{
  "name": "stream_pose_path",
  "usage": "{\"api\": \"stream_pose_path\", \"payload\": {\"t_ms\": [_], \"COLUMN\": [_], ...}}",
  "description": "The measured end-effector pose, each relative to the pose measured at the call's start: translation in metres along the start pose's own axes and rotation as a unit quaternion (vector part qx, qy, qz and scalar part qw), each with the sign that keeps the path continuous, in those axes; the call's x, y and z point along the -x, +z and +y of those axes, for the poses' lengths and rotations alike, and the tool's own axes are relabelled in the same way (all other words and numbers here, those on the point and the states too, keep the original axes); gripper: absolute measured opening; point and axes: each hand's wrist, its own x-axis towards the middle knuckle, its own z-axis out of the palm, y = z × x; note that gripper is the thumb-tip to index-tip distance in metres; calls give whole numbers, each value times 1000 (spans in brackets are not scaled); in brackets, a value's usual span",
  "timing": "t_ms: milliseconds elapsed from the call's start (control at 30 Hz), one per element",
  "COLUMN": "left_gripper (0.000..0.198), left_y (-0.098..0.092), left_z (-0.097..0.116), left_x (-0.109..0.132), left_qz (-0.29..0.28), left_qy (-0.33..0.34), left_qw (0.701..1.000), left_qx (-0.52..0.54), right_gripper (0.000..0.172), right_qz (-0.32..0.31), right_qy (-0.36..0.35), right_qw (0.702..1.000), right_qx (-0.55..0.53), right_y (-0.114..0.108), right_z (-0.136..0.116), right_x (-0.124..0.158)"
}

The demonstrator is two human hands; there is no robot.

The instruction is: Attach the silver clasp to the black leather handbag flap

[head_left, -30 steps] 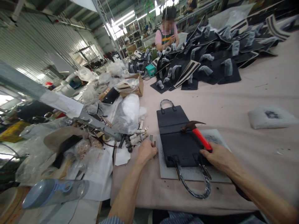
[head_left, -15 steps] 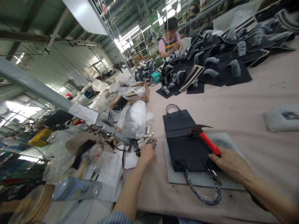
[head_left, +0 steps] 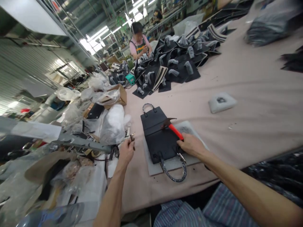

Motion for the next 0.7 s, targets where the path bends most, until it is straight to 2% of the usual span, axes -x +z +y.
{"api": "stream_pose_path", "payload": {"t_ms": [33,67,167,267,333,400,500,700], "left_gripper": [24,28,45,63,65,53,37,27], "left_y": [2,7,32,59,71,77,80,91], "left_z": [9,20,55,80,85,84,77,67], "left_x": [8,17,43,56,58,58,55,53], "left_qz": [5,2,-31,-52,-62,-73,-82,-72], "left_qy": [3,0,-36,-60,-60,-48,-7,56], "left_qw": [994,975,874,788,763,761,781,869], "left_qx": [105,221,483,611,641,643,618,486], "right_gripper": [32,32,32,31,32,32,31,29], "right_qz": [1,2,3,2,1,0,0,3], "right_qy": [3,5,8,6,7,10,13,14], "right_qw": [1000,1000,1000,1000,1000,1000,1000,1000], "right_qx": [-1,-1,4,9,10,12,12,12], "right_y": [0,0,-2,-2,-2,-2,-1,-1], "right_z": [0,0,-1,-2,-1,-1,0,-2], "right_x": [0,0,1,1,0,-1,-2,-2]}}
